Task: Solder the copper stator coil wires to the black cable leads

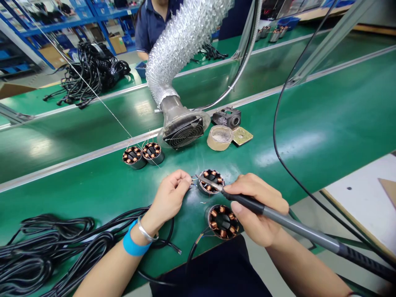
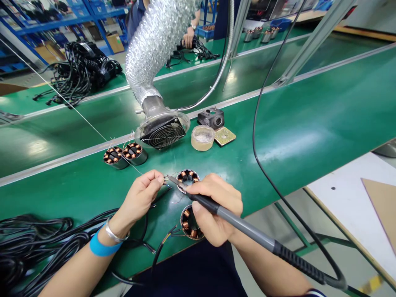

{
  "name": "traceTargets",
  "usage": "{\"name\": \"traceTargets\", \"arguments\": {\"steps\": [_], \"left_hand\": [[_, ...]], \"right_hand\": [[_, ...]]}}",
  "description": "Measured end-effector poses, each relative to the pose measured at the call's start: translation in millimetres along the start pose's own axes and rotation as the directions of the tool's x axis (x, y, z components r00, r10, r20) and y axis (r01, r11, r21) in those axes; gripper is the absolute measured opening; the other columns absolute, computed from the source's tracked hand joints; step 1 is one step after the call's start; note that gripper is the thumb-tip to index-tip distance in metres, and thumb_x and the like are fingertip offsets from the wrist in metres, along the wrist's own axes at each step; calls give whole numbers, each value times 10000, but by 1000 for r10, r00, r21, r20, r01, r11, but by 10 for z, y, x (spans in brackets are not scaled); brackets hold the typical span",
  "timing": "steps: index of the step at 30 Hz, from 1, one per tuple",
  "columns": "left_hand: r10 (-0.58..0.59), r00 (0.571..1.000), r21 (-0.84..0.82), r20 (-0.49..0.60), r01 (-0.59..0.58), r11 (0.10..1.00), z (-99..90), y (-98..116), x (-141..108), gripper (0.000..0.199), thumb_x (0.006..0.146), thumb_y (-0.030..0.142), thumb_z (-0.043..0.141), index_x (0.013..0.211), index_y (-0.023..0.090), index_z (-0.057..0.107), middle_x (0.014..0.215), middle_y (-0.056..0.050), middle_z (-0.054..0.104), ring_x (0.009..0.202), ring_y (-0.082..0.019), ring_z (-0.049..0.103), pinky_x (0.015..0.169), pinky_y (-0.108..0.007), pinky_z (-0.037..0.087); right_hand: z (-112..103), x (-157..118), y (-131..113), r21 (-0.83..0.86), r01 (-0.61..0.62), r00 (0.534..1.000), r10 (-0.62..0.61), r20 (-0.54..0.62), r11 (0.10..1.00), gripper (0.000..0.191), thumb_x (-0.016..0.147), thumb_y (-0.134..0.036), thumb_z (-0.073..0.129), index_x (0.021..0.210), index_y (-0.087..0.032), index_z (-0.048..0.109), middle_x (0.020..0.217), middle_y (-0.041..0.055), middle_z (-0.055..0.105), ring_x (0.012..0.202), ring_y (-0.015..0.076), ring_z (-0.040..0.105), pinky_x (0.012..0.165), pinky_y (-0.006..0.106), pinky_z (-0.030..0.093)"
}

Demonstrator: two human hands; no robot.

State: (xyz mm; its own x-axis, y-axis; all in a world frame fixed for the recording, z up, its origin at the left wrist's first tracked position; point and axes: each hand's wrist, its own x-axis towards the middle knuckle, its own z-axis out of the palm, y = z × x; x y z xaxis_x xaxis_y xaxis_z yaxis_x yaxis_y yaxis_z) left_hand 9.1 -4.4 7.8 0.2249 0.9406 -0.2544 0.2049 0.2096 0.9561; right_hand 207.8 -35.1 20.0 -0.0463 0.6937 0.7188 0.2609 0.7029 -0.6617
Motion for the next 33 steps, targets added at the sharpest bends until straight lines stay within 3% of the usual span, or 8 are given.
{"name": "traceTargets", "arguments": {"steps": [10, 19, 22, 26, 30, 33], "left_hand": [[5, 1000, 4, 1, -5, 1000, -6, 5, -1, 227, 892, 355, 507, 742, 186, 480, 541, 95, 295, 475, -70, 215, 443, -204, 186], [44, 999, 46, 8, -44, 998, -4, 10, -8, 226, 899, 350, 502, 749, 184, 473, 596, 77, 350, 526, -83, 273, 502, -212, 248], [80, 997, 122, 4, -80, 989, -14, 18, -15, 227, 918, 346, 486, 761, 182, 476, 630, 63, 391, 575, -96, 332, 550, -221, 284], [126, 991, 228, 36, -131, 965, -48, -1, -31, 255, 963, 367, 443, 787, 185, 480, 662, 52, 416, 629, -112, 362, 594, -233, 297], [117, 981, 160, 157, -142, 977, -79, -38, -42, 339, 984, 447, 403, 771, 189, 454, 662, 52, 385, 625, -115, 327, 581, -238, 280], [136, 968, 129, 209, -165, 978, -90, -25, -54, 377, 992, 475, 374, 748, 193, 426, 659, 51, 390, 620, -118, 330, 582, -245, 287]], "right_hand": [[-14, 18, 6, -43, 21, 999, -23, -42, 999, 284, 780, -123, 577, 1027, -203, 693, 789, 31, 670, 635, 156, 571, 546, 312, 464], [91, -116, 185, -39, -39, 999, 38, -22, 998, 439, 902, -116, 557, 1319, -252, 571, 846, 19, 713, 606, 138, 637, 544, 283, 539], [118, -105, 198, -62, -16, 1000, 16, -2, 998, 410, 909, -85, 555, 1282, -252, 588, 894, 19, 730, 621, 121, 661, 584, 261, 569], [150, -19, 211, -144, 12, 996, 0, 86, 990, 282, 876, -57, 601, 1092, -235, 640, 866, 7, 729, 677, 134, 689, 623, 255, 574], [221, 90, 256, -149, 108, 973, -73, 221, 983, 209, 855, -66, 636, 1014, -202, 620, 937, 42, 744, 800, 173, 705, 700, 294, 583], [269, 132, 291, -142, 183, 947, -136, 291, 973, 200, 876, -49, 584, 1000, -201, 620, 911, 37, 750, 758, 154, 688, 671, 282, 571]]}}
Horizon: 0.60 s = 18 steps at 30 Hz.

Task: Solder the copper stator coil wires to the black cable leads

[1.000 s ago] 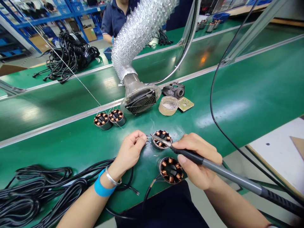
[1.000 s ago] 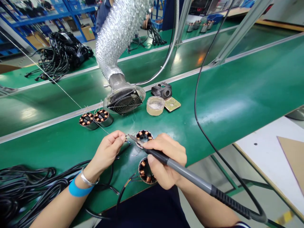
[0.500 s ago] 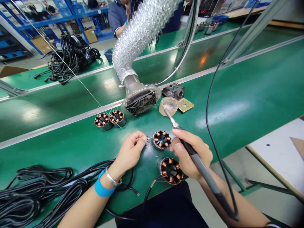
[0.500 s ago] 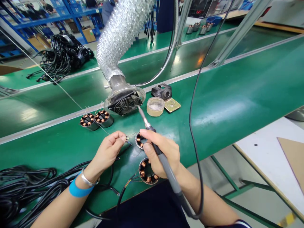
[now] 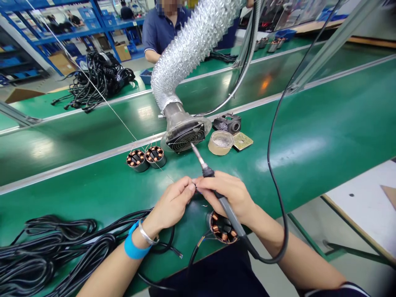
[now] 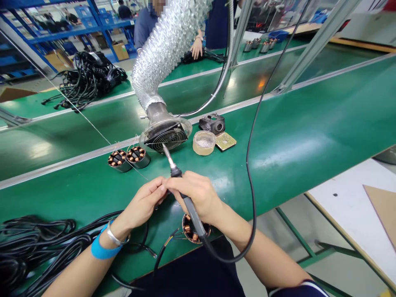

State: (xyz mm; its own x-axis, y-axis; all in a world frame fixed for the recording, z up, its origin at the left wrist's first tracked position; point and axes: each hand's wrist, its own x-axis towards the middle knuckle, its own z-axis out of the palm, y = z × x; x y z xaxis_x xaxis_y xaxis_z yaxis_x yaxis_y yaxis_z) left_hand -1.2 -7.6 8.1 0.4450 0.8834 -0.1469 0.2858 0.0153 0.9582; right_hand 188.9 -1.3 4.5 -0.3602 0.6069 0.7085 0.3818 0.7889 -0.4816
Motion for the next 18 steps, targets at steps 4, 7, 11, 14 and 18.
{"name": "traceTargets", "arguments": {"steps": [4, 7, 11, 14, 18], "left_hand": [[20, 1000, 149, 12, -22, 989, -26, 112, -23, 328, 1003, 421, 360, 793, 195, 469, 703, 35, 464, 661, -135, 407, 632, -259, 319], [66, 997, 320, -33, -52, 946, -49, 190, -32, 256, 996, 360, 392, 838, 198, 512, 769, 14, 519, 729, -154, 452, 678, -268, 330], [30, 998, 258, -51, -16, 966, -51, 169, -22, 291, 990, 388, 396, 789, 197, 485, 709, 28, 493, 676, -142, 432, 637, -256, 325], [-17, 999, 120, -52, 23, 993, -32, 96, -4, 338, 979, 448, 406, 770, 191, 473, 666, 45, 434, 623, -121, 377, 588, -238, 308], [-121, 993, -132, -5, 119, 984, 6, 36, 25, 387, 926, 532, 475, 761, 182, 480, 609, 69, 349, 530, -88, 284, 496, -216, 238]], "right_hand": [[18, -29, 20, 0, 44, 999, -44, -23, 999, 231, 865, -41, 546, 1004, -209, 624, 874, 38, 741, 721, 150, 676, 647, 284, 560], [4, -76, 4, 35, 8, 996, -5, -84, 999, 267, 826, -14, 568, 1003, -211, 608, 859, 43, 730, 775, 174, 683, 687, 312, 570], [0, -112, -36, 14, -20, 998, 21, -56, 1000, 269, 818, -29, 559, 1010, -209, 617, 824, 40, 709, 733, 174, 668, 689, 321, 571], [19, -116, -50, -13, -16, 998, 15, -62, 1000, 260, 817, -40, 564, 1008, -202, 631, 808, 45, 695, 702, 175, 661, 669, 317, 564], [57, -105, -56, -40, 12, 995, -16, -100, 999, 264, 824, -29, 574, 1015, -206, 624, 782, 39, 687, 686, 170, 649, 642, 306, 555]]}}
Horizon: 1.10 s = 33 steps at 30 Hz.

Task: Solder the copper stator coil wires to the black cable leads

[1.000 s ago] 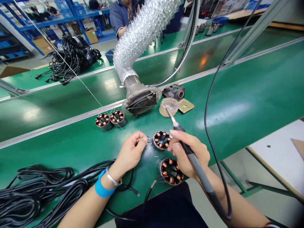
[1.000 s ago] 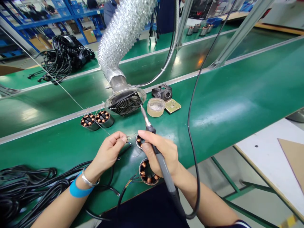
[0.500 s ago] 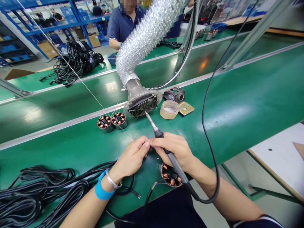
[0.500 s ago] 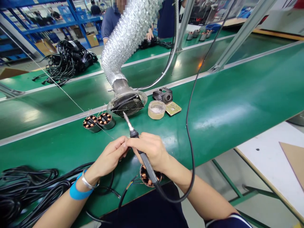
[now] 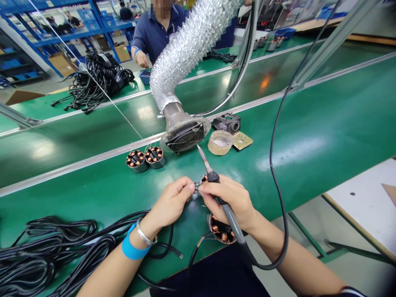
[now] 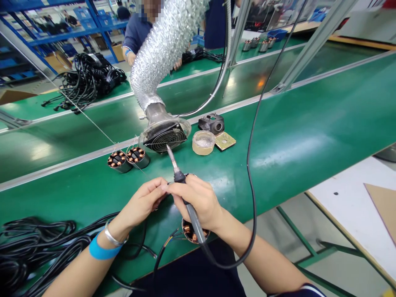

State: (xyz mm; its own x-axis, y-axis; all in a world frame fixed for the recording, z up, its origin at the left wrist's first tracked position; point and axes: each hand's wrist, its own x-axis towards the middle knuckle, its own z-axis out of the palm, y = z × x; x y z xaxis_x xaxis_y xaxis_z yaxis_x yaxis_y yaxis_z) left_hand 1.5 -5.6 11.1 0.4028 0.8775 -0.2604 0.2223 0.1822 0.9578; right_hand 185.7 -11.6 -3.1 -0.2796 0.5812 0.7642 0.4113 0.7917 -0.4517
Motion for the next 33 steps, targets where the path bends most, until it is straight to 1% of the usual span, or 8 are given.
{"name": "traceTargets", "arguments": {"steps": [4, 8, 14, 17, 21, 24, 29, 33], "left_hand": [[-105, 994, -208, 20, 106, 972, 59, -11, 18, 395, 854, 536, 579, 722, 194, 432, 528, 108, 263, 453, -58, 179, 449, -207, 149], [-133, 990, -248, -36, 120, 961, 117, -18, 17, 392, 830, 518, 598, 704, 205, 399, 504, 120, 249, 432, -47, 150, 437, -200, 134], [-112, 988, -194, -107, 90, 977, 147, -42, 13, 341, 846, 475, 560, 701, 208, 405, 497, 119, 248, 423, -53, 167, 433, -203, 152], [-97, 987, -171, -126, 75, 982, 165, -52, 8, 328, 855, 471, 546, 709, 209, 412, 495, 122, 233, 423, -57, 168, 437, -207, 155], [-77, 981, -132, -176, 54, 990, 201, -73, 5, 312, 879, 461, 514, 721, 211, 414, 507, 119, 233, 433, -67, 179, 450, -214, 172], [-41, 972, -75, -231, 25, 997, 238, -85, 1, 299, 892, 445, 494, 722, 208, 426, 528, 106, 271, 465, -81, 218, 476, -222, 213], [81, 944, 99, -320, -52, 994, 294, -95, -12, 277, 925, 385, 464, 731, 189, 462, 632, 61, 384, 601, -109, 353, 583, -235, 308], [138, 935, 198, -327, -75, 977, 298, -107, -10, 266, 950, 367, 446, 750, 191, 464, 650, 55, 407, 631, -118, 379, 610, -239, 319]], "right_hand": [[32, -11, -26, -10, -35, 998, 34, -49, 999, 253, 832, -43, 578, 1006, -221, 624, 778, 22, 692, 644, 153, 622, 614, 293, 537], [-37, -64, -41, -10, -128, 991, 128, -39, 992, 231, 819, -95, 627, 1007, -228, 626, 832, 22, 708, 650, 155, 613, 615, 300, 533], [-173, -128, 12, 143, -117, 981, 92, 173, 983, 256, 816, -159, 673, 1052, -219, 596, 870, 38, 704, 831, 207, 654, 761, 380, 564], [-104, -133, 70, 144, -111, 989, 95, 113, 983, 246, 841, -80, 630, 1037, -225, 601, 868, 27, 706, 823, 187, 651, 754, 353, 562], [-10, -118, 139, 106, -216, 976, 216, 15, 971, 197, 864, -80, 613, 992, -229, 615, 891, 24, 706, 778, 167, 653, 700, 316, 559], [-16, -105, 152, 120, -258, 966, 257, 26, 959, 170, 873, -100, 616, 975, -235, 611, 878, 12, 706, 756, 157, 655, 692, 303, 564], [-103, -113, 130, 101, -198, 978, 190, 85, 975, 236, 855, -116, 641, 1068, -215, 625, 950, 43, 722, 861, 193, 650, 759, 345, 566], [-204, -139, 66, 109, -235, 972, 234, 17, 966, 291, 895, -74, 572, 1129, -233, 636, 956, 31, 733, 852, 177, 656, 758, 326, 557]]}}
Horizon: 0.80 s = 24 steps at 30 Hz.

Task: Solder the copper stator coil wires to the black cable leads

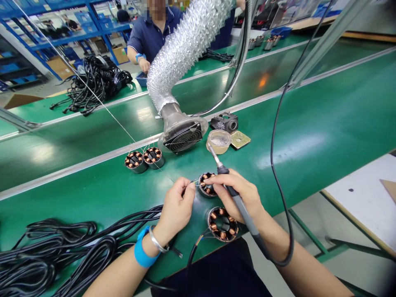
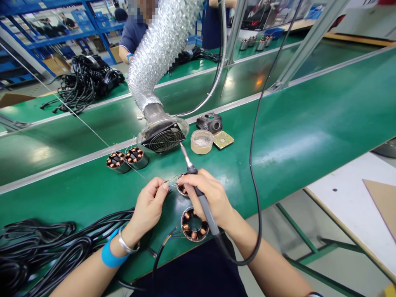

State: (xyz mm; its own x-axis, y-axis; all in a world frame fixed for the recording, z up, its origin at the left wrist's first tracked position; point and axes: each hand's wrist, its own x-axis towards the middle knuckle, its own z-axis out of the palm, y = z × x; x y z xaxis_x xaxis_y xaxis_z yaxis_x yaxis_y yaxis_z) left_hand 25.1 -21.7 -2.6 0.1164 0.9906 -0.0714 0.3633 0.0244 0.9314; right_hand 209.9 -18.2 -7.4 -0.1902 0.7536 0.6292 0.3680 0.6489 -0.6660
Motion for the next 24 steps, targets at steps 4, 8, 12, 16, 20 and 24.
{"name": "traceTargets", "arguments": {"steps": [4, 8, 12, 16, 20, 24], "left_hand": [[50, 999, 84, 7, -51, 995, -16, 17, 10, 267, 953, 360, 442, 745, 194, 461, 642, 57, 410, 622, -118, 387, 606, -239, 318], [57, 998, 156, 28, -60, 986, -45, 48, 18, 261, 948, 362, 447, 746, 198, 460, 624, 60, 400, 607, -119, 386, 590, -239, 310], [62, 998, 176, 33, -66, 982, -57, 51, 21, 264, 948, 365, 446, 743, 199, 462, 620, 61, 391, 601, -118, 381, 585, -238, 310], [69, 997, 184, 34, -74, 980, -51, 43, 16, 261, 951, 360, 446, 747, 198, 466, 617, 64, 390, 598, -114, 379, 587, -234, 315], [77, 997, 199, 27, -81, 977, -56, 52, 11, 264, 952, 354, 448, 740, 198, 465, 611, 68, 386, 589, -110, 377, 581, -231, 312], [85, 996, 213, 28, -89, 973, -61, 62, 17, 262, 951, 352, 454, 740, 198, 466, 605, 69, 380, 582, -109, 375, 574, -230, 308]], "right_hand": [[-141, -56, -117, 81, -106, 993, 110, -47, 991, 413, 918, -143, 568, 1310, -273, 580, 918, 17, 710, 793, 169, 638, 725, 325, 526], [-208, -145, -148, 225, -149, 972, 185, -148, 963, 286, 898, -244, 592, 1162, -262, 699, 857, 30, 663, 697, 168, 564, 596, 313, 431], [-153, -242, -72, 334, -209, 919, 302, -253, 919, 189, 864, -255, 620, 1017, -257, 730, 859, 21, 676, 716, 176, 562, 606, 303, 407], [-114, -267, -30, 359, -231, 907, 333, -258, 904, 135, 844, -260, 633, 940, -237, 725, 812, 13, 660, 695, 172, 554, 618, 294, 413], [-116, -254, -42, 357, -224, 911, 325, -253, 907, 132, 847, -260, 624, 932, -221, 718, 785, 13, 643, 660, 162, 536, 592, 286, 397], [-112, -245, -64, 355, -226, 918, 320, -235, 907, 139, 852, -263, 616, 946, -218, 709, 763, 6, 627, 638, 152, 522, 583, 283, 389]]}}
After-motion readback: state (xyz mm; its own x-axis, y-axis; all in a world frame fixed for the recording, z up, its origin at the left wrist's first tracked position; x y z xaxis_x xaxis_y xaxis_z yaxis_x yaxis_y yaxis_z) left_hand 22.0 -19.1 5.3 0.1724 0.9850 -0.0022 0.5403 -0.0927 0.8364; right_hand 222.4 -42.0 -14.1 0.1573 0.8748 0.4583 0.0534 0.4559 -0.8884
